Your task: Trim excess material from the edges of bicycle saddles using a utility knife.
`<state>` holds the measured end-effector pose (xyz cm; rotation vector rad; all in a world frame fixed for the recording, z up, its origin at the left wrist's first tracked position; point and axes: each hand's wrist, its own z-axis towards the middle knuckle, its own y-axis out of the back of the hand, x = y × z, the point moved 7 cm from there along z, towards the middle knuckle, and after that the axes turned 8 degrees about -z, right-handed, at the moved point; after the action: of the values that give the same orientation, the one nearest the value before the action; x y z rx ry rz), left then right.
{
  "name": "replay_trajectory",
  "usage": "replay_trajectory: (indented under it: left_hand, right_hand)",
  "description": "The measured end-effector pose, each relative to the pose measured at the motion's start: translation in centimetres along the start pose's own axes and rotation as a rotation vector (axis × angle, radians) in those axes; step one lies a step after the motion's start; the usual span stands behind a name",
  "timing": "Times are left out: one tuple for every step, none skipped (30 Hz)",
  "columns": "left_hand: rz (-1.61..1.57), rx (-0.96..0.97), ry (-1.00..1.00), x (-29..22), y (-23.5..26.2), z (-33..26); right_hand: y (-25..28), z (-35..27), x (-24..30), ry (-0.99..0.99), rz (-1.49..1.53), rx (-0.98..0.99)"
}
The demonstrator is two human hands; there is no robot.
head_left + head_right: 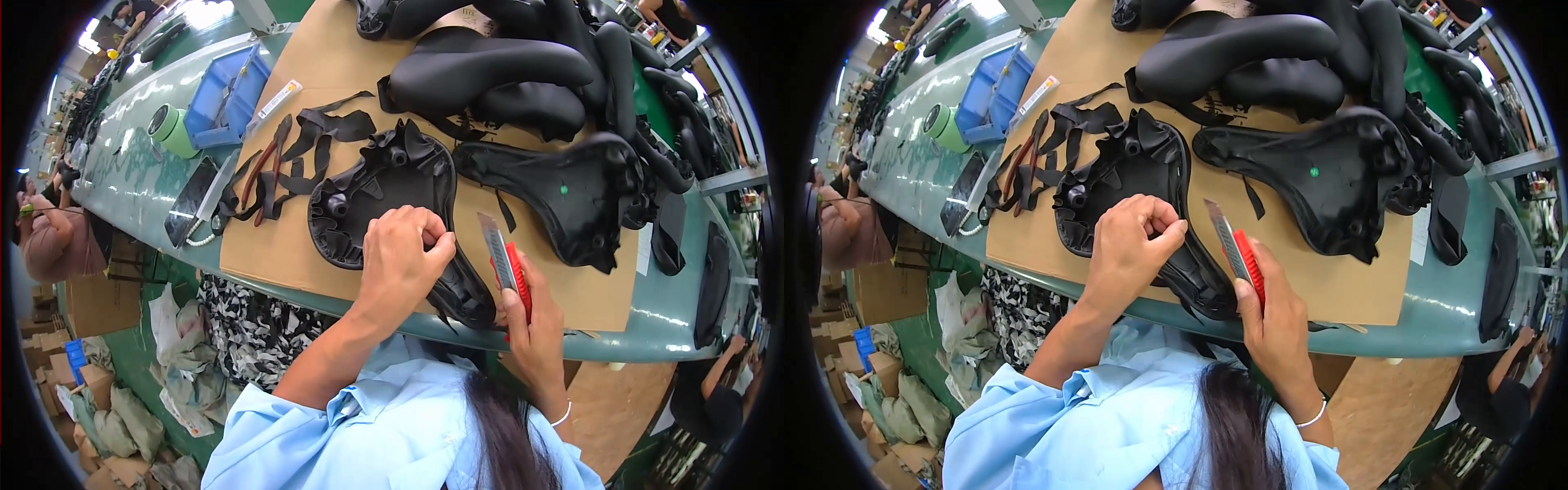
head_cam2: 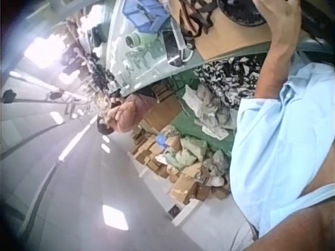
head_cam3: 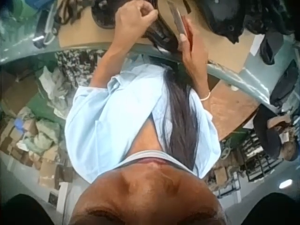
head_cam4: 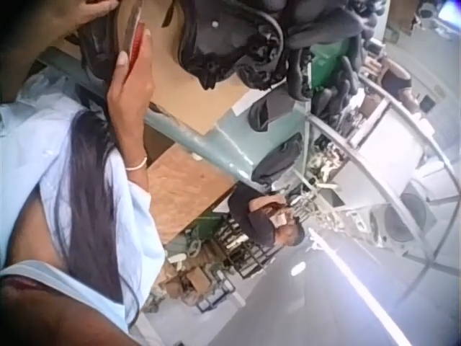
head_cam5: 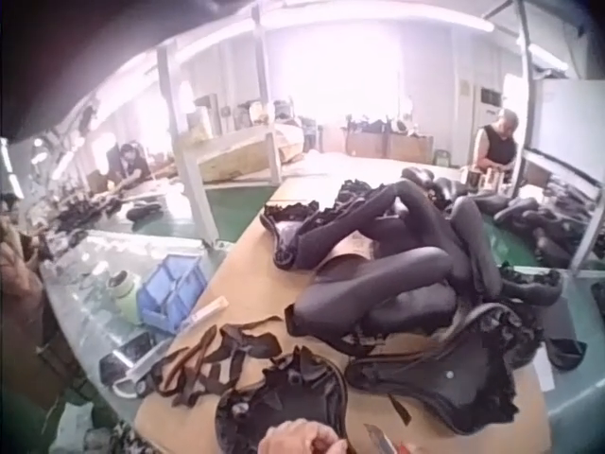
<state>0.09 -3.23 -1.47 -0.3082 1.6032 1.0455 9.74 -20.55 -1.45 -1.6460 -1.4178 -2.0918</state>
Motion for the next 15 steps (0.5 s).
replay_trajectory:
  left_hand:
    - [-0.048,0.009,0.021,0.2,0.2,0.0]
    - [-0.097,0.018,0.043,0.5,0.3,0.0]
    - [-0.100,0.022,0.051,0.6,0.5,0.0]
    - [-0.128,0.017,0.046,0.7,0.7,-0.1]
    - [-0.156,0.010,0.041,0.8,0.9,-0.2]
    - [-0.163,0.010,0.049,1.0,0.9,-0.2]
    - [-0.173,0.000,0.021,1.0,0.9,-0.2]
    - [-0.181,-0.010,-0.007,0.9,1.0,-0.2]
    - [-0.189,-0.008,0.001,1.0,0.9,-0.2]
    - [-0.172,-0.012,-0.030,0.8,1.0,-0.1]
    - [-0.155,-0.016,-0.062,0.5,1.1,-0.2]
    - [-0.159,-0.015,-0.059,0.6,1.2,-0.2]
    - [-0.173,-0.005,-0.052,0.7,1.3,-0.2]
    - [-0.185,0.006,-0.045,0.8,1.5,-0.3]
    - [-0.189,0.010,-0.045,0.8,1.7,-0.3]
  right_hand:
    - [0.1,0.5,1.6,0.200,-0.109,-0.035]
    - [0.0,0.5,3.2,0.400,-0.219,-0.068]
    - [-0.1,0.8,3.3,0.393,-0.223,-0.063]
    - [-0.4,0.9,3.6,0.406,-0.288,-0.028]
    - [-0.8,0.9,4.0,0.421,-0.353,0.008]
    - [-1.0,1.3,4.3,0.418,-0.360,0.016]
    - [-1.3,1.5,4.8,0.447,-0.420,0.030]
    - [-1.7,1.7,5.2,0.478,-0.479,0.044]
    - [-1.8,1.6,5.2,0.473,-0.485,0.051]
    - [-1.9,1.6,5.1,0.477,-0.524,0.058]
    - [-1.9,1.4,5.0,0.482,-0.563,0.064]
    - [-1.6,1.3,4.9,0.480,-0.567,0.069]
    - [-1.3,0.9,4.5,0.448,-0.522,0.108]
    - [-1.0,0.6,4.2,0.416,-0.477,0.146]
    - [-0.7,0.2,4.1,0.412,-0.480,0.145]
